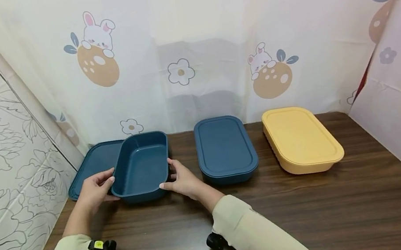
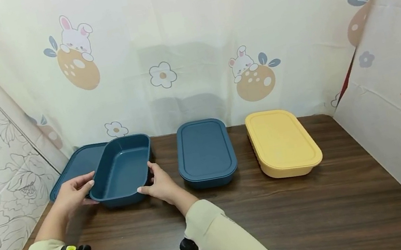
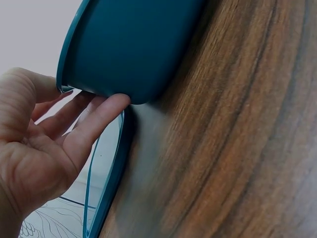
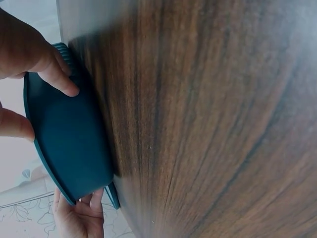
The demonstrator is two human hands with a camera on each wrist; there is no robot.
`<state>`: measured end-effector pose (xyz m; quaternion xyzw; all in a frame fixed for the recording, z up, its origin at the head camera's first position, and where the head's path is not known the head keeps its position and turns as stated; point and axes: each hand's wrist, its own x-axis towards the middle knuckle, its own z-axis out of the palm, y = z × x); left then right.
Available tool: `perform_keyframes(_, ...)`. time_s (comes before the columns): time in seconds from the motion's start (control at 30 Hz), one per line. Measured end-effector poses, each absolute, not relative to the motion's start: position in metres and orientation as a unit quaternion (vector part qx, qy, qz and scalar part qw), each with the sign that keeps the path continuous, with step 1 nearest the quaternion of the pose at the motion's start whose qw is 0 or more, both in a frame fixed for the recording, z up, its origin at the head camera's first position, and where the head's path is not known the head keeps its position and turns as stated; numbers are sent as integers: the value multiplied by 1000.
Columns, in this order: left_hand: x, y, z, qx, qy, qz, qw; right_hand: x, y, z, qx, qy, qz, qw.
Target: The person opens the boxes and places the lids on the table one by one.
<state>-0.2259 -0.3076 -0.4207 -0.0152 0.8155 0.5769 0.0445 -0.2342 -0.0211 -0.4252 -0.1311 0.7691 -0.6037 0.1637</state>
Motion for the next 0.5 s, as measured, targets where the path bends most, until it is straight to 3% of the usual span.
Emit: perform_keyframes(0.5, -238, -314, -420, -27, 816, 574, 54, -240, -33, -423, -116, 785, -590, 149)
